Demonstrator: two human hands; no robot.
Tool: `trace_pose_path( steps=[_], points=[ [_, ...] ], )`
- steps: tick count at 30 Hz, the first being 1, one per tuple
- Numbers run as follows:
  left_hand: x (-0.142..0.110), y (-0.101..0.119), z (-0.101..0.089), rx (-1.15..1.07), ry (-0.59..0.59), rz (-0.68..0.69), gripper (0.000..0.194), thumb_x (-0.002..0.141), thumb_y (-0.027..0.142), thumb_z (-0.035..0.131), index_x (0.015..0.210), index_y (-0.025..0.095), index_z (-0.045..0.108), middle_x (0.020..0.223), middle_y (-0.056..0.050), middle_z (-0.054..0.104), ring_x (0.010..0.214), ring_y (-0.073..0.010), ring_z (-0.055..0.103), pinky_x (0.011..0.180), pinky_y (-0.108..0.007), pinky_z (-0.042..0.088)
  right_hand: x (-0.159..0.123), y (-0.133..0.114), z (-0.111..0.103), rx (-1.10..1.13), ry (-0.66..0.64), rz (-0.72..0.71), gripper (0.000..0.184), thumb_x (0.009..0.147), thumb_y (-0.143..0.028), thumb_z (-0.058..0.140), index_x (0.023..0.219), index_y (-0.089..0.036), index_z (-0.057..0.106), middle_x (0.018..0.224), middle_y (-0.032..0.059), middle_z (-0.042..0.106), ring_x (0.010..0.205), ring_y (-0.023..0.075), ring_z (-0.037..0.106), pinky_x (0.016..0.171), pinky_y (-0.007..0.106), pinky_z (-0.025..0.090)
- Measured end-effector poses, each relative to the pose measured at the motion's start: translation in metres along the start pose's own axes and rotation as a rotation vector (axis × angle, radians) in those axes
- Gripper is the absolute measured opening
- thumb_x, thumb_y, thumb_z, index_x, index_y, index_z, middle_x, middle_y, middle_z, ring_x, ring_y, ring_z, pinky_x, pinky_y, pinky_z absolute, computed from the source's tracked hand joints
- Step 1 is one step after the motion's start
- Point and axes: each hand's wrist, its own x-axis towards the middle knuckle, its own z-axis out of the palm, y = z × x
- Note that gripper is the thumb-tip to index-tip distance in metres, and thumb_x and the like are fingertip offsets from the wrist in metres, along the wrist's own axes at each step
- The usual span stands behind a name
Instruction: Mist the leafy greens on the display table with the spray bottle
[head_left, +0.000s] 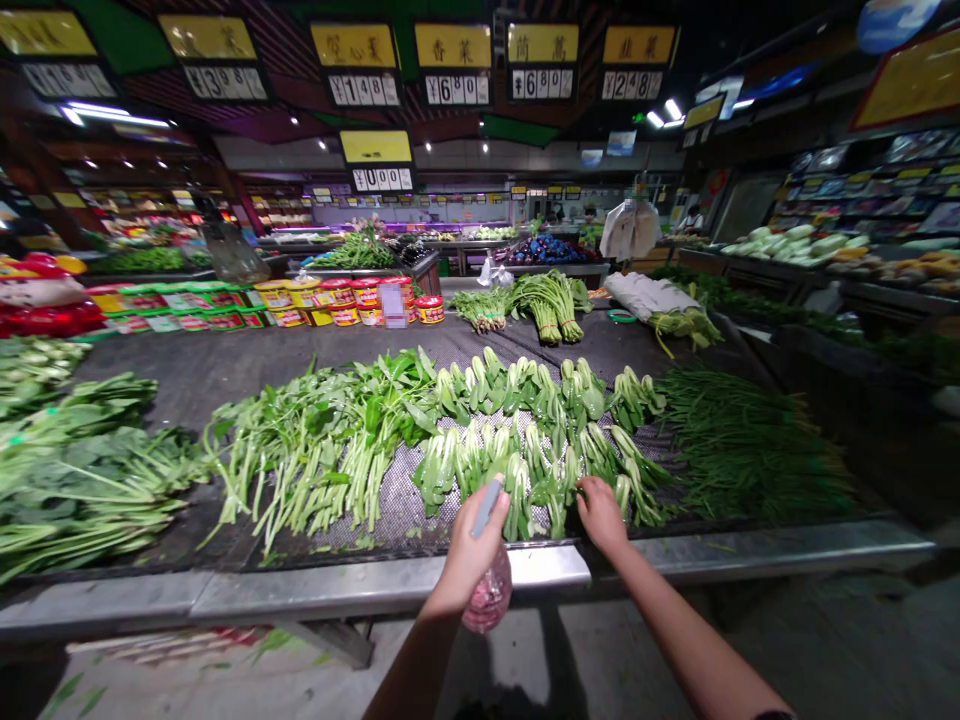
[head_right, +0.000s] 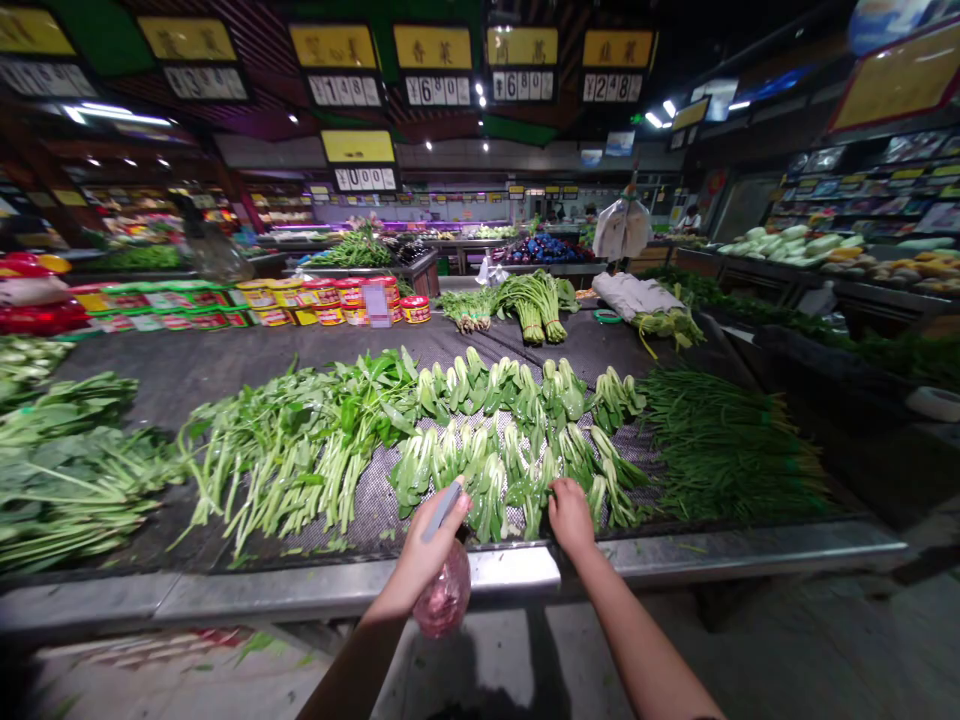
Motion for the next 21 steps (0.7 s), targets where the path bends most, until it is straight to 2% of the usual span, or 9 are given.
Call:
trace_pose_path(
  steps=[5, 7, 10, 13, 18, 21],
  points=[
    [0.001, -0.002, -0.009, 0.030, -0.019, 0.002, 0.035, 0.084, 0.046, 0.051, 0.093, 0.016, 0.067, 0.084, -0.004, 0.068, 0.080, -0.0200, 0.061, 0.074, -0.029, 0.048, 0.006, -0.036, 0.019, 0.021, -0.047, 0.043, 0.027, 0.087, -0.022, 0.038, 0.102, -0.018, 0.060, 0.104, 0.0084, 0.060, 0.100, 0.0196, 0.053, 0.089, 0.027, 0.036],
    [0.002, -0.005, -0.013, 0.029, -0.032, 0.005, 0.035, 0.085, 0.045, 0.050, 0.096, 0.016, 0.066, 0.082, -0.004, 0.067, 0.078, -0.0194, 0.061, 0.073, -0.029, 0.047, 0.007, -0.043, 0.027, 0.016, -0.053, 0.088, 0.030, 0.090, -0.027, 0.034, 0.103, -0.018, 0.060, 0.104, 0.0087, 0.060, 0.101, 0.0201, 0.053, 0.088, 0.028, 0.036],
    [0.002, -0.009, -0.020, 0.014, -0.035, -0.006, 0.036, 0.086, 0.044, 0.051, 0.104, 0.016, 0.064, 0.085, -0.004, 0.068, 0.078, -0.0192, 0.061, 0.073, -0.028, 0.047, 0.005, -0.047, 0.036, -0.036, -0.060, 0.186, 0.036, 0.092, -0.034, 0.029, 0.103, -0.018, 0.060, 0.103, 0.0095, 0.061, 0.099, 0.0213, 0.054, 0.085, 0.030, 0.037],
    [0.003, -0.014, -0.025, -0.008, -0.085, -0.024, 0.035, 0.086, 0.044, 0.050, 0.100, 0.016, 0.065, 0.085, -0.005, 0.068, 0.077, -0.0188, 0.061, 0.072, -0.027, 0.047, 0.000, -0.046, 0.039, -0.094, -0.048, 0.253, 0.041, 0.094, -0.034, 0.025, 0.101, -0.018, 0.061, 0.102, 0.0107, 0.061, 0.097, 0.0225, 0.054, 0.081, 0.031, 0.037],
    [0.006, -0.023, -0.035, 0.024, -0.162, -0.016, 0.034, 0.086, 0.045, 0.048, 0.085, 0.015, 0.066, 0.079, -0.003, 0.066, 0.073, -0.0168, 0.059, 0.073, -0.026, 0.045, -0.004, -0.048, 0.038, -0.152, -0.005, 0.197, 0.038, 0.093, -0.030, 0.026, 0.100, -0.017, 0.061, 0.102, 0.0103, 0.060, 0.095, 0.0218, 0.053, 0.080, 0.030, 0.036],
    [0.010, -0.035, -0.042, 0.038, -0.202, -0.072, 0.038, 0.085, 0.048, 0.049, 0.076, 0.015, 0.064, 0.071, -0.002, 0.064, 0.070, -0.0160, 0.058, 0.071, -0.026, 0.044, -0.004, -0.049, 0.038, -0.158, 0.014, 0.184, 0.035, 0.093, -0.027, 0.028, 0.100, -0.016, 0.061, 0.100, 0.0104, 0.061, 0.094, 0.0210, 0.053, 0.082, 0.028, 0.036]
  ],
)
